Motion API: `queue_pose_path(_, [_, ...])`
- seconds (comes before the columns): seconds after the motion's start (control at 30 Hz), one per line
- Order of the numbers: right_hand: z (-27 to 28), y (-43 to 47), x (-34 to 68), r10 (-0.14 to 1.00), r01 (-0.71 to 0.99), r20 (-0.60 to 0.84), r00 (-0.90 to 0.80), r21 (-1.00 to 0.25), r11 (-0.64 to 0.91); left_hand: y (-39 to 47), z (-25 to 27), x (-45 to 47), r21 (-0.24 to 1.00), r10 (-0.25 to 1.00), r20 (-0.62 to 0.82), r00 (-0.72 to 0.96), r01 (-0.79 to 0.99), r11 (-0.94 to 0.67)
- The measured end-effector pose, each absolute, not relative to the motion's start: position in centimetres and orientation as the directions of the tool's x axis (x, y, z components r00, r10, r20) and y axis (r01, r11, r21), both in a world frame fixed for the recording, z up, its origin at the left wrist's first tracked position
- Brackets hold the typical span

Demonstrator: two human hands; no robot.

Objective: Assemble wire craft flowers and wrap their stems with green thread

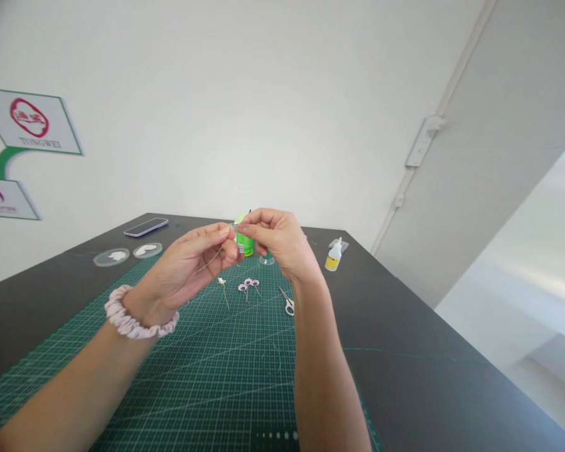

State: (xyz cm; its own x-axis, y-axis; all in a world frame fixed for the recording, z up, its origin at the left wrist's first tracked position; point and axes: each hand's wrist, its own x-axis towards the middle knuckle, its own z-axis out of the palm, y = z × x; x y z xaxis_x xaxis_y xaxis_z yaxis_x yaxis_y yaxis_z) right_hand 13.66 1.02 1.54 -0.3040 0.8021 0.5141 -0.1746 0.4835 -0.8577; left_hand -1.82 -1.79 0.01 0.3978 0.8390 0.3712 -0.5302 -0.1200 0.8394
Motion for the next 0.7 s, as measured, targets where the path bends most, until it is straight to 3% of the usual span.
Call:
queue_pose_path(0.37, [1.61, 0.86, 13.83, 0.809, -0.179, 0.508, -0.296, -0.862, 0.475, -1.18, -0.05, -1.95, 0.808, 0.806, 0.222, 0.549, -0.566, 0.164])
queue_pose_path(0.7, [1.54, 0.92, 13.89, 0.797, -0.185, 0.506, -0.33, -0.862, 0.471, -0.99, -0.13, -2.01, 0.849, 0.838, 0.245, 0.488, -0.525, 0.057])
